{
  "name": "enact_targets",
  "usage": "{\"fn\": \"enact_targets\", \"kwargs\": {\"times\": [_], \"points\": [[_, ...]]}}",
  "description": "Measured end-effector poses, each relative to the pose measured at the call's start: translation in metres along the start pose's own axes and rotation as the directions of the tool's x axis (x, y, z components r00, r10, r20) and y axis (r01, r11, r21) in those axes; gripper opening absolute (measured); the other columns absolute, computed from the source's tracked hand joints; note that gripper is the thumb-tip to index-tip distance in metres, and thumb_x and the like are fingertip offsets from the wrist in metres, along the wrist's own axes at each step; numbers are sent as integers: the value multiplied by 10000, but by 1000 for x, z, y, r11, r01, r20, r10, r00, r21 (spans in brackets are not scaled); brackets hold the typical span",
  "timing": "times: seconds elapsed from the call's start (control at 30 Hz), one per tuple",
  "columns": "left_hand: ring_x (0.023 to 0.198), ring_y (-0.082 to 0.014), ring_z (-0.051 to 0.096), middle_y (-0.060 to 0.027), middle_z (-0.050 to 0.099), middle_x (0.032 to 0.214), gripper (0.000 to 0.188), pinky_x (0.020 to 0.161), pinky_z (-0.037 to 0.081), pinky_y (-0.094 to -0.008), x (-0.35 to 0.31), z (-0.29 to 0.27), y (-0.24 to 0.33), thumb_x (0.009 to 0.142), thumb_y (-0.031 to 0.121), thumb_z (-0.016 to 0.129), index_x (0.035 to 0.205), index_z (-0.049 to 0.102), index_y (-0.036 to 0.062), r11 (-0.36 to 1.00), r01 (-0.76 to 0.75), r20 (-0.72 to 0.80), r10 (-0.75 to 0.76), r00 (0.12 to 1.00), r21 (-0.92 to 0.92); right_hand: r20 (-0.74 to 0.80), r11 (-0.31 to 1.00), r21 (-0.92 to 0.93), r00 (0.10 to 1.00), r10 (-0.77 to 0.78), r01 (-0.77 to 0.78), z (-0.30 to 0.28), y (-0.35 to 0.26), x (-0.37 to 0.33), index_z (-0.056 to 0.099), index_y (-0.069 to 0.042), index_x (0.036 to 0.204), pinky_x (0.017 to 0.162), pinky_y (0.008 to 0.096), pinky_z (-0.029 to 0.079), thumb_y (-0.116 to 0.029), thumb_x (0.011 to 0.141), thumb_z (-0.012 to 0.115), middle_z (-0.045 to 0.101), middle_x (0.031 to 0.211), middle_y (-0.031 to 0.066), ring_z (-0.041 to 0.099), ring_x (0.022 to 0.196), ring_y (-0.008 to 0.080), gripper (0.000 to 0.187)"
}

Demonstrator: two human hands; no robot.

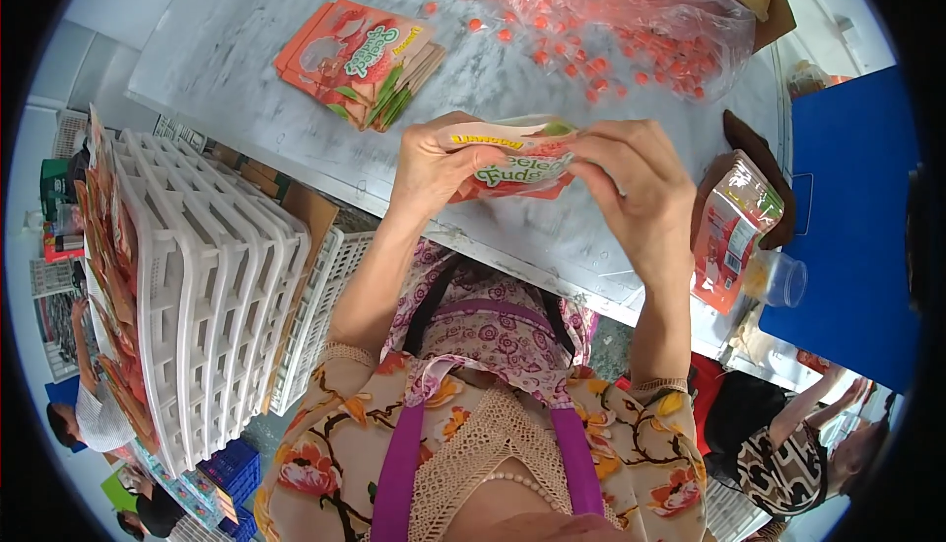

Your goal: Manually counting and placing small candies into plastic retail packets and sealing them.

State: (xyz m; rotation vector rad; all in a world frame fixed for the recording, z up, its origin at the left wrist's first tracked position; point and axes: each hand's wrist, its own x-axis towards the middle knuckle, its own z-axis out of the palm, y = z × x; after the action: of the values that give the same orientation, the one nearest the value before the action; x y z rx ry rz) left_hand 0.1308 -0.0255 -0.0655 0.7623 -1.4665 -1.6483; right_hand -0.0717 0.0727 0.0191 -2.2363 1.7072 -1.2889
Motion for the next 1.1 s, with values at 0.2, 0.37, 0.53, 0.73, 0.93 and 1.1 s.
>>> {"fn": "enact_targets", "kwargs": {"times": [0.2,0.37,0.53,0.73,0.93,1.1], "points": [[643,-88,604,-46,701,826,173,555,486,-225,-6,8,0,762,-3,725,935,724,-9,962,-123,0,127,992,243,41,947,-321,999,4,10,-1,-25,-3,678,-60,1022,776,368,498,-58,674,749,653,1015,77,610,897,257,355],[887,-167,653,-95,705,996,290,741,526,-266,2,11,0,768,36,620,1032,732,-9,890,-35,-13,46,999,454,51,912,-321,966,-253,256,-1,-3,-3,651,-76,809,745,370,464,-200,664,644,587,881,76,567,856,253,191],[872,-158,617,-58,652,955,131,773,503,-283,8,-9,-33,803,24,529,798,659,0,978,56,-113,-80,990,-203,149,863,-399,951,-272,309,14,-24,-3,626,-94,635,676,365,441,-209,663,655,621,706,37,581,726,233,122],[822,-110,572,-30,611,969,98,744,472,-263,6,8,-36,801,-19,525,822,621,-25,903,-293,102,275,956,313,444,955,-276,896,23,112,23,-24,-8,699,-155,715,634,437,499,-216,710,687,699,752,64,689,750,262,62],[901,-127,624,-62,673,978,140,813,508,-299,4,9,-41,859,-42,583,956,681,-17,954,-291,137,280,950,68,442,954,-275,897,17,117,25,-21,-7,690,-88,728,561,430,522,-89,634,696,695,725,112,689,736,295,94],[864,-148,634,-72,673,983,130,776,534,-304,13,-7,-49,855,-48,619,974,664,-17,911,-345,145,318,937,227,375,969,-212,926,-35,123,14,-23,3,722,-133,810,614,437,534,-106,617,740,715,837,104,685,777,272,195]]}}
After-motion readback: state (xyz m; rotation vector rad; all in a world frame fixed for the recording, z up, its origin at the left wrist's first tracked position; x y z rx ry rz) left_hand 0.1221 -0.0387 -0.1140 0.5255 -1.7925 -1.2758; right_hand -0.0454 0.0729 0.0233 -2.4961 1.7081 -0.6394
